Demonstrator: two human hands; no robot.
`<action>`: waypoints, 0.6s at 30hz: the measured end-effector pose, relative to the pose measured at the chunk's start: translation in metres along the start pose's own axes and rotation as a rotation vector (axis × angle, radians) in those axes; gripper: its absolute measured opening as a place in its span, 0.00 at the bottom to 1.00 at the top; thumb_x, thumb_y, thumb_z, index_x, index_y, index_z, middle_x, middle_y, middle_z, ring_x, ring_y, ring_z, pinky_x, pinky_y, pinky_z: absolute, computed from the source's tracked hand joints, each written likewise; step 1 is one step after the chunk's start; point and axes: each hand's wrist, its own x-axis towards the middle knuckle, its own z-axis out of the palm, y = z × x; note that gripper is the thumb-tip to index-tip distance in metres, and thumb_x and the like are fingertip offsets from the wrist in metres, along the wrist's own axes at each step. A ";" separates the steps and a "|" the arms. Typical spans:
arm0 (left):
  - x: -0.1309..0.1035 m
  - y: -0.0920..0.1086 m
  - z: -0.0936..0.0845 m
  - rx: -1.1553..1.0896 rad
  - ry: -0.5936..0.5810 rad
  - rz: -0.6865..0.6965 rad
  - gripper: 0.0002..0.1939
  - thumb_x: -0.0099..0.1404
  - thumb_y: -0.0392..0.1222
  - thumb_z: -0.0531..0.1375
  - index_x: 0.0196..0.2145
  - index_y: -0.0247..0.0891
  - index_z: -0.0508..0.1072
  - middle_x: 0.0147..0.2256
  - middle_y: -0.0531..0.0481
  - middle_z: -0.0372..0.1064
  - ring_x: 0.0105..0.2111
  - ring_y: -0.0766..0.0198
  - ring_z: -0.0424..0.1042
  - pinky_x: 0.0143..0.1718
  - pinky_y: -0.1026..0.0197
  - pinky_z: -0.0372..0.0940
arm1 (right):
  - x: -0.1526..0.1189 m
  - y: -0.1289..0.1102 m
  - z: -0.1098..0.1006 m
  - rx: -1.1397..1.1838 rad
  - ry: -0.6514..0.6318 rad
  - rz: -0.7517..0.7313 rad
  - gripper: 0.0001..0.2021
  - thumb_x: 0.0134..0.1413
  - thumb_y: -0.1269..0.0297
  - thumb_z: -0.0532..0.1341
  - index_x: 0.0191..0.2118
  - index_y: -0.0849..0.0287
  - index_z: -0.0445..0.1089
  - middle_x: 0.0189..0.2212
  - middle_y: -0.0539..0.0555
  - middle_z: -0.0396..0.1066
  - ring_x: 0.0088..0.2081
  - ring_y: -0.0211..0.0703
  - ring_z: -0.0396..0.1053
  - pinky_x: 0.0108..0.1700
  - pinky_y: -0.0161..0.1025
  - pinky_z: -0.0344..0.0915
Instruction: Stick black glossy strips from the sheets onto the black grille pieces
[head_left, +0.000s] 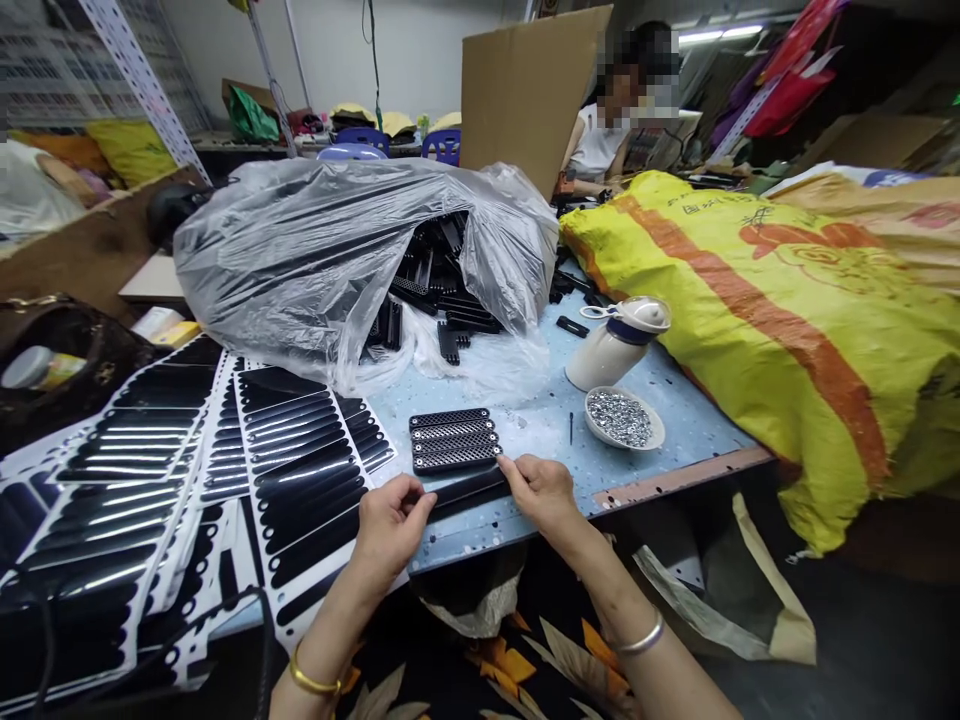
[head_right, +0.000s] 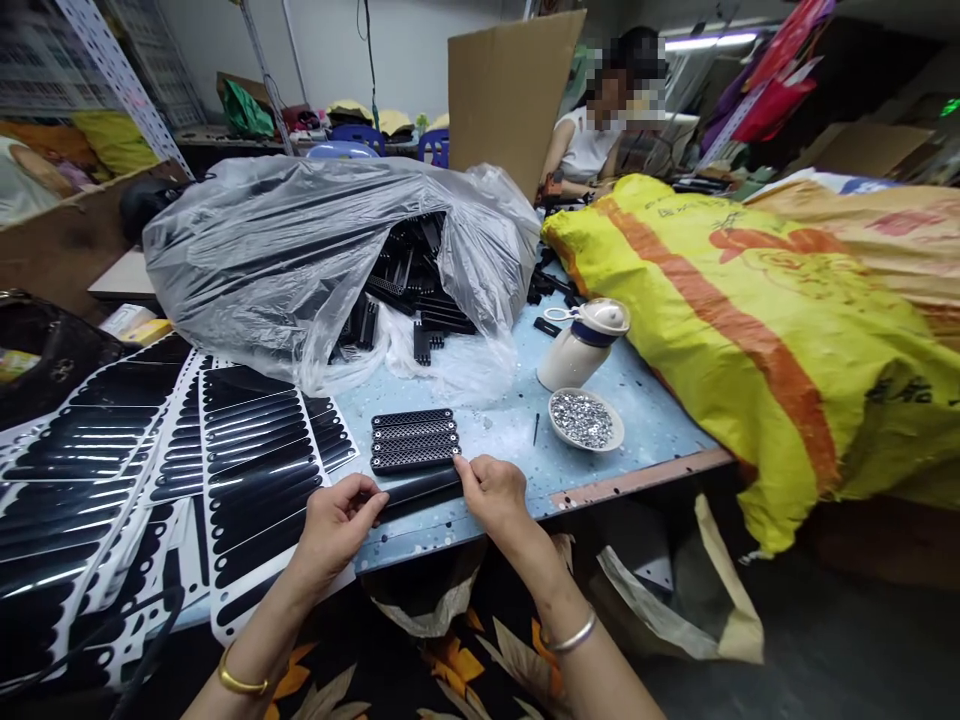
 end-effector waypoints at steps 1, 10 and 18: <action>0.000 0.000 0.000 0.004 -0.006 -0.008 0.11 0.54 0.47 0.63 0.20 0.40 0.71 0.13 0.57 0.61 0.15 0.66 0.64 0.21 0.66 0.57 | 0.001 0.000 -0.001 0.000 -0.003 0.009 0.34 0.67 0.45 0.47 0.11 0.55 0.57 0.10 0.53 0.62 0.16 0.40 0.60 0.23 0.39 0.49; 0.000 0.004 -0.003 0.071 -0.076 0.062 0.12 0.55 0.49 0.59 0.22 0.39 0.70 0.16 0.58 0.58 0.19 0.68 0.56 0.23 0.65 0.53 | -0.006 -0.020 -0.010 -0.036 -0.159 0.161 0.27 0.46 0.34 0.63 0.22 0.56 0.73 0.19 0.52 0.72 0.23 0.44 0.69 0.26 0.36 0.56; 0.003 0.000 -0.004 0.109 -0.087 0.044 0.13 0.55 0.51 0.58 0.22 0.39 0.70 0.17 0.57 0.56 0.20 0.66 0.56 0.26 0.63 0.53 | 0.008 -0.009 -0.008 0.105 -0.227 0.235 0.30 0.54 0.42 0.57 0.09 0.55 0.59 0.11 0.53 0.61 0.21 0.42 0.64 0.26 0.38 0.49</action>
